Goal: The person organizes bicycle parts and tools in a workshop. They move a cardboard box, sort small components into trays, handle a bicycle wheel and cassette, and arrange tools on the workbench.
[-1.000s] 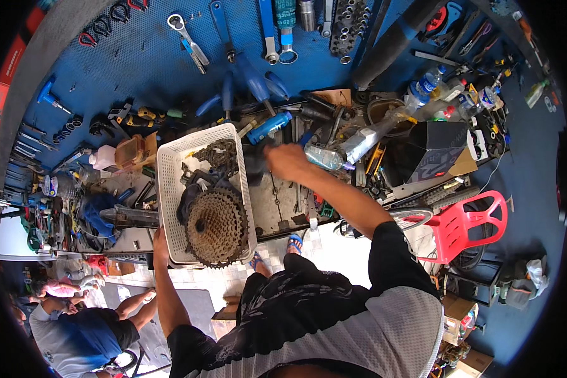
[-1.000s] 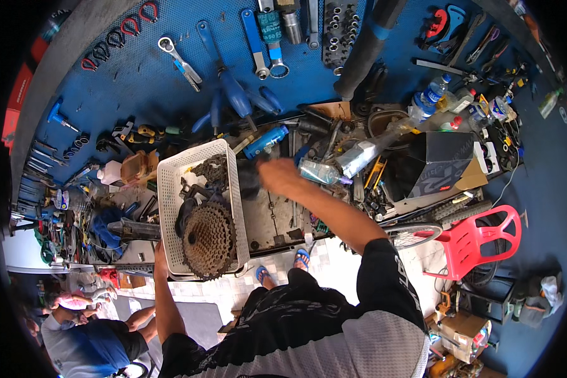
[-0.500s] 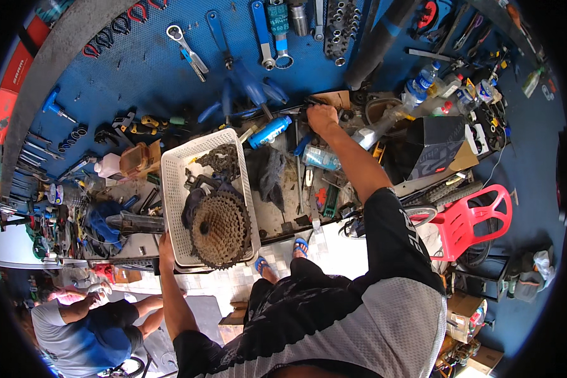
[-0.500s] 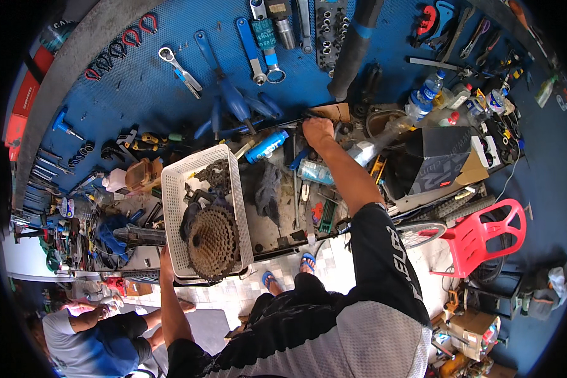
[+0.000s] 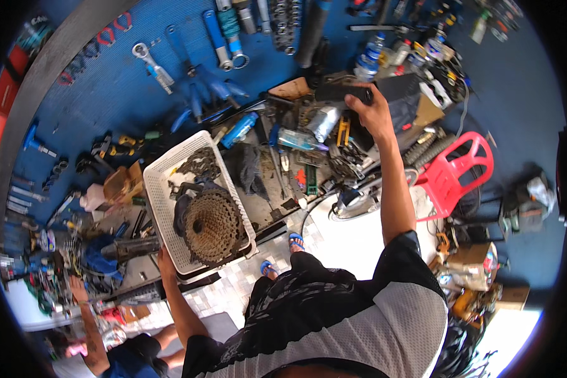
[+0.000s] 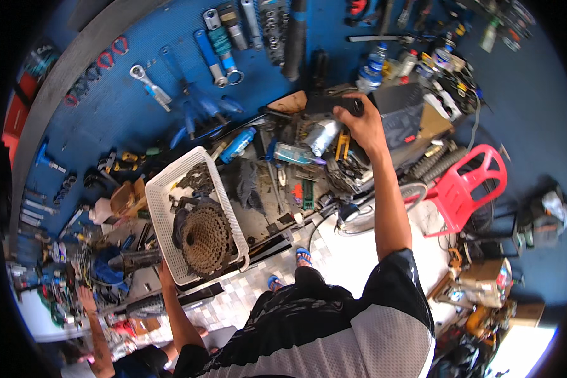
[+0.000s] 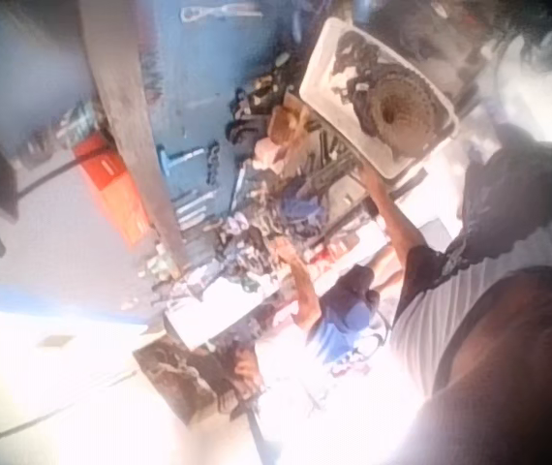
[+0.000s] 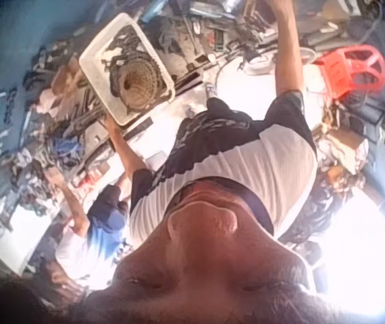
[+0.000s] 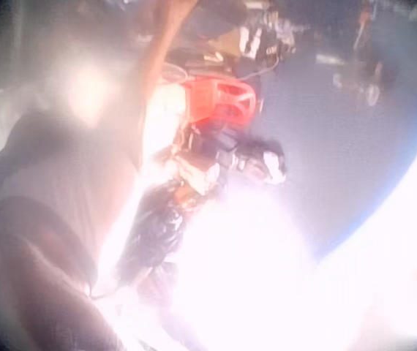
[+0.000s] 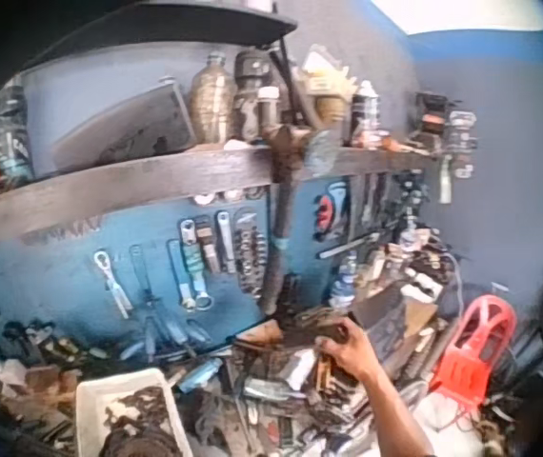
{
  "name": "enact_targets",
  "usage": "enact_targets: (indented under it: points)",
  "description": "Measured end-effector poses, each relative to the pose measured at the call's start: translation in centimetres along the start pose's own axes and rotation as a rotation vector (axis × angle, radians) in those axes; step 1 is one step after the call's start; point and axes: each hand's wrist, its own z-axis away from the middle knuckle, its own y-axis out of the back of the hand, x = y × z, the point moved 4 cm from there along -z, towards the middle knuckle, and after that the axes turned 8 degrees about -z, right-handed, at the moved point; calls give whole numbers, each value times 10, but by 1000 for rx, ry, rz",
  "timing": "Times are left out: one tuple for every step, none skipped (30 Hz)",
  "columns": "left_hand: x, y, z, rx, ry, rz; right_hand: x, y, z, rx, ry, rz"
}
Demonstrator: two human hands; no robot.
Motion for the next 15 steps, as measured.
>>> enact_targets:
  points:
    - [-4,-1,-3,-3,17,5,-12,17,33,3,-86,-7]
    - [-2,-3,-7,-15,28,5,-20,31,66,37,-13,-49]
    - [-1,-4,-9,-24,40,4,-30,43,101,51,3,-1]
    - [5,-11,-10,-46,6,60,-33,53,138,90,-83,-1]
    - [11,-19,-9,-81,-30,115,-21,62,175,94,-130,-37]
    - [17,-21,-9,-137,-90,119,-7,70,210,94,-177,-76]
    - [23,-26,-13,-208,-155,120,19,75,245,106,-47,-16]
    - [25,-31,-14,-238,-199,98,30,69,274,62,-62,37]
    - [30,-47,-14,-252,-212,55,51,62,304,49,-232,39]
    - [34,-69,-13,-271,-224,12,83,58,338,88,-274,56]
    - [38,-92,-8,-293,-233,-20,119,56,374,123,-317,69]
    - [45,-115,3,-309,-244,-57,146,54,410,156,-370,177]
    - [53,-135,12,-346,-259,-84,168,51,446,177,-429,280]
    - [60,-153,22,-378,-274,-119,196,52,486,234,-589,243]
    - [67,-168,31,-408,-290,-141,221,50,525,275,-740,190]
